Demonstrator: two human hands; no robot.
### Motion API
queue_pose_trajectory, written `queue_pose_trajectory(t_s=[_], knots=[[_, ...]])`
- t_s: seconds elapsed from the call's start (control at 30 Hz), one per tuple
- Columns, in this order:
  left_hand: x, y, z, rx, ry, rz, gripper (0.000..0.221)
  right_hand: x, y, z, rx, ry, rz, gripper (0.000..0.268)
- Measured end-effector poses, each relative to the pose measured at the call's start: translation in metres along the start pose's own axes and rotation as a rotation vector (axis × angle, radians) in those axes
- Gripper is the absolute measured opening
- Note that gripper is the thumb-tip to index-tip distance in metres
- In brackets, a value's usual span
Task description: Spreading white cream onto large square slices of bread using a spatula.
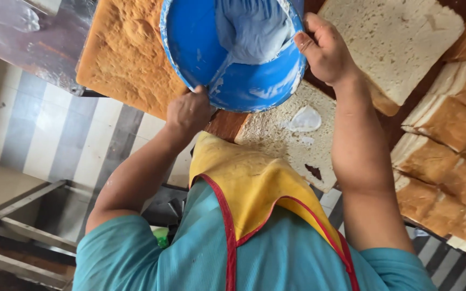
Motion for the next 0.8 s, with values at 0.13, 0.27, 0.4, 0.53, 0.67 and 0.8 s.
queue_pose_trajectory(t_s=[0.13,0.27,0.4,0.53,0.67,0.8], knots=[[0.021,-0.002,0.002,-0.224,0.088,0.073,0.032,0.010,-0.007,0.000,0.003,-0.014,-0.061,0.022],[0.038,-0.012,0.005,-0.189,0.173,0.255,0.038,0.004,-0.011,-0.005,0.024,-0.031,-0.108,0.022],[0.046,-0.036,0.004,-0.111,0.181,0.427,0.039,0.004,-0.015,-0.010,0.028,-0.044,-0.121,0.027],[0.044,-0.044,0.009,0.014,0.082,0.589,0.036,0.012,-0.017,-0.014,0.039,-0.054,-0.150,0.028],[0.027,-0.023,0.024,0.080,0.055,0.719,0.030,0.022,-0.012,-0.022,0.105,-0.070,-0.312,0.023],[-0.001,0.009,0.044,0.060,-0.005,0.826,0.020,0.006,-0.002,-0.042,0.322,-0.149,-0.518,0.016]])
Point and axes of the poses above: each hand's wrist, its own z-axis away from the middle knuckle, its own y-axis out of the back of the hand, x = y × z, the point moved 3 cm from there along -z, towards the middle knuckle, and after that the axes turned 6 degrees about x, right-handed, at the moved point
